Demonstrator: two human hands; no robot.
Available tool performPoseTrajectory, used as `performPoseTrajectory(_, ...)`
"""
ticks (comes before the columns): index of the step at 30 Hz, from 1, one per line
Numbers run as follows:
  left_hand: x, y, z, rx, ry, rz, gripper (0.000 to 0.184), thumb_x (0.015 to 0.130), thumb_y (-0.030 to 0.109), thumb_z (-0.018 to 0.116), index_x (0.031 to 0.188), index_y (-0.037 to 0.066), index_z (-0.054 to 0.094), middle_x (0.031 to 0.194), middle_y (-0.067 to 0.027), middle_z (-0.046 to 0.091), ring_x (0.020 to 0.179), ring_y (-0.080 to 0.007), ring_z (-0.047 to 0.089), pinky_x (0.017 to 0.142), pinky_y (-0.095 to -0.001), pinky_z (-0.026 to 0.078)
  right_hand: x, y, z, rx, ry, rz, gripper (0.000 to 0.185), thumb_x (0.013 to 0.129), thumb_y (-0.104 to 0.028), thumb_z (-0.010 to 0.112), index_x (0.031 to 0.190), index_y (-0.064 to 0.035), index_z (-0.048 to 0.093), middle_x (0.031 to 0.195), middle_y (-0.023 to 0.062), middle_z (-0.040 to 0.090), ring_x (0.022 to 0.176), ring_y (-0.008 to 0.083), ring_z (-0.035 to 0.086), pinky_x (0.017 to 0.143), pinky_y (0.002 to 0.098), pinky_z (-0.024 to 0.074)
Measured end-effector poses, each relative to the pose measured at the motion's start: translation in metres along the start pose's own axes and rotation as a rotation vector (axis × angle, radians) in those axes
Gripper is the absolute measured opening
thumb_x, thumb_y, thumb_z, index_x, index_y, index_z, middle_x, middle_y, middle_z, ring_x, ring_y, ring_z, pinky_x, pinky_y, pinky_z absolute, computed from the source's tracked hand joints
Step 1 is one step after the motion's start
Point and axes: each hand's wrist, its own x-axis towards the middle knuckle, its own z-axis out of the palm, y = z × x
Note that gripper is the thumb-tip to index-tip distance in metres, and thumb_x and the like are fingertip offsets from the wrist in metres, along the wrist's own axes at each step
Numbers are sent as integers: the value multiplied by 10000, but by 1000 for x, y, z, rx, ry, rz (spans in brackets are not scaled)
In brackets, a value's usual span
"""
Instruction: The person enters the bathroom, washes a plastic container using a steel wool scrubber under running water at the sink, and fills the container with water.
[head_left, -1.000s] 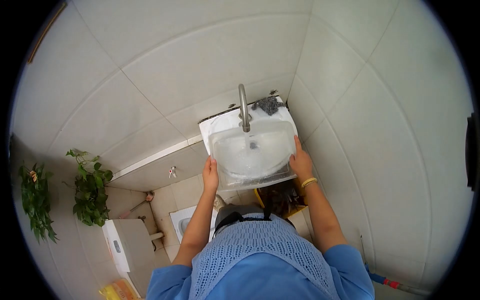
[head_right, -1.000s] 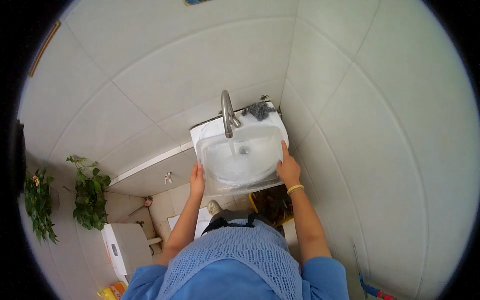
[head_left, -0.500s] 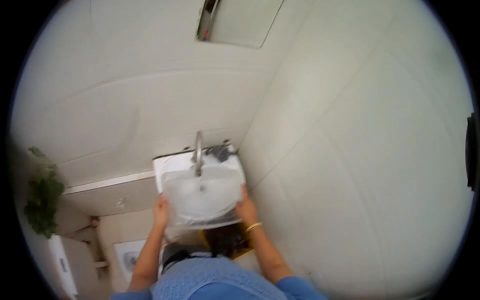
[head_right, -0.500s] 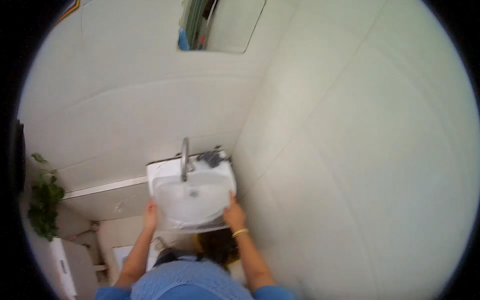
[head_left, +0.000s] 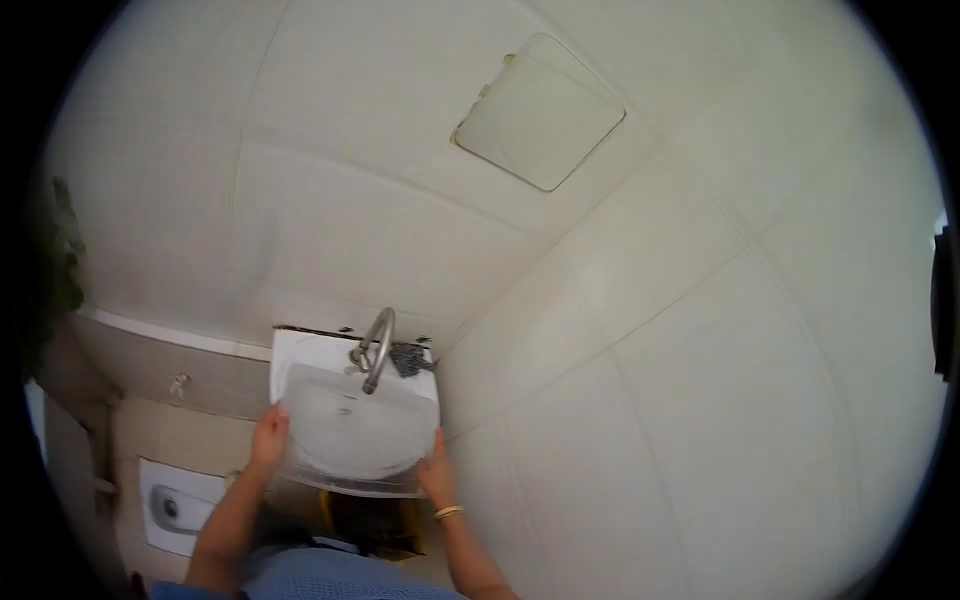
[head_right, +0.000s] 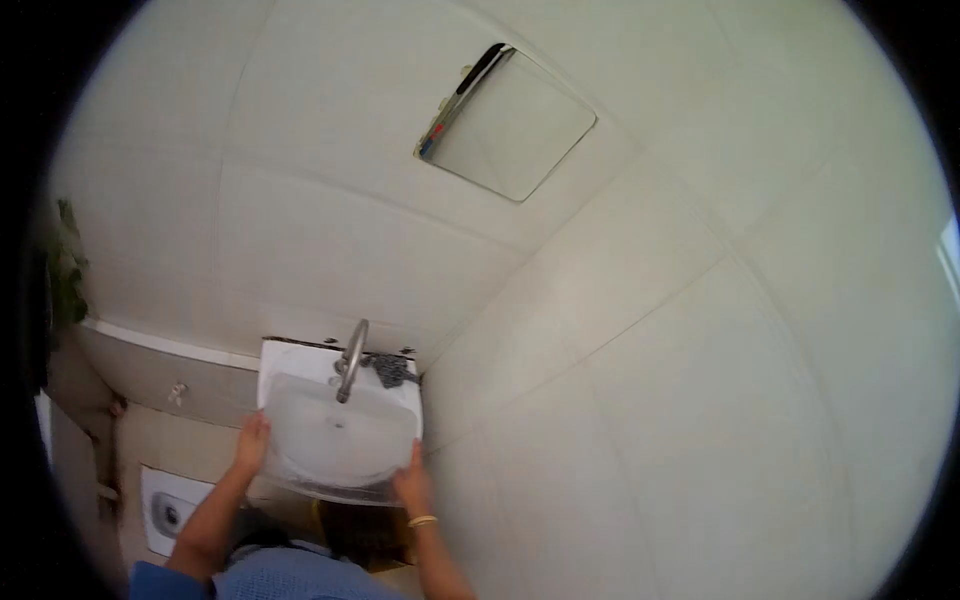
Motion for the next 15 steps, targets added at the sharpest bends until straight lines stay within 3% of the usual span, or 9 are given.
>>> performPoseTrajectory(2, 6, -48, 25, -200, 67, -13, 397, 941, 257, 446, 1205, -32, 510, 1115, -190, 587, 1054, -268, 546, 945, -366, 397, 0, -1, -2, 14, -13, 20, 797, 773, -104, 552, 1451, -155, 135, 684, 200, 593, 569, 365, 559, 550, 456, 443)
performPoseTrajectory(3, 6, -49, 20, -146, -41, -57, 402, 948, 269, 430, 1188, -44, 509, 1112, -198, 583, 1058, -299, 540, 957, -364, 390, -4, -7, -8, -19, -6, 26, 798, 761, -124, 560, 1448, -158, 153, 714, 214, 605, 603, 378, 576, 578, 471, 453)
performPoseTrajectory(7, 3, -14, 2, -28, -93, -80, 486, 959, 350, 379, 1221, -46, 487, 1178, -209, 549, 1114, -318, 505, 986, -383, 358, 0, -2, 0, 55, 32, 37, 794, 709, -106, 575, 1428, -160, 244, 756, 198, 620, 659, 368, 594, 611, 465, 485)
performPoseTrajectory(9, 0, -5, -3, 79, -113, -75, 529, 965, 391, 354, 1237, -47, 475, 1211, -214, 532, 1141, -327, 488, 1000, -393, 342, -5, -13, -13, 25, 1, 113, 804, 701, -86, 576, 1427, -199, 250, 746, 188, 609, 664, 355, 594, 620, 473, 483)
performPoseTrajectory(10, 1, -7, -4, 131, -118, -69, 551, 968, 411, 341, 1246, -47, 470, 1228, -217, 524, 1155, -332, 479, 1008, -398, 334, -4, -3, -4, 20, 92, 59, 807, 698, -81, 565, 1427, -225, 251, 747, 190, 605, 659, 357, 590, 618, 481, 479)
performPoseTrajectory(11, 0, -2, -3, 10, -65, -73, 580, 955, 436, 385, 1260, -52, 457, 1187, -222, 549, 1110, -319, 515, 967, -377, 371, -3, 3, 4, 23, 135, 17, 812, 697, -79, 550, 1430, -240, 240, 741, 190, 603, 666, 364, 590, 624, 487, 476)
performPoseTrajectory(12, 12, -38, 6, -155, -168, -249, 560, 957, 401, 411, 1286, -51, 432, 1186, -212, 556, 1109, -276, 520, 958, -346, 378, -5, 1, -2, -14, 90, 69, 822, 694, -74, 540, 1435, -237, 224, 757, 189, 605, 677, 367, 591, 636, 487, 476)
performPoseTrajectory(13, 2, 7, 0, -189, -134, -157, 548, 959, 377, 421, 1301, -51, 415, 1192, -186, 557, 1098, -240, 520, 956, -317, 375, 0, 14, 10, -9, 110, 47, 816, 707, -82, 545, 1436, -238, 214, 772, 182, 604, 695, 369, 594, 661, 484, 480)
performPoseTrajectory(15, 20, -51, 2, -238, -191, -247, 483, 935, 396, 477, 1242, 24, 477, 912, -33, 561, 788, -112, 504, 623, -244, 430, -8, 6, 4, -19, 128, 58, 796, 739, -91, 553, 1436, -262, 208, 809, 186, 593, 754, 368, 600, 717, 475, 484)
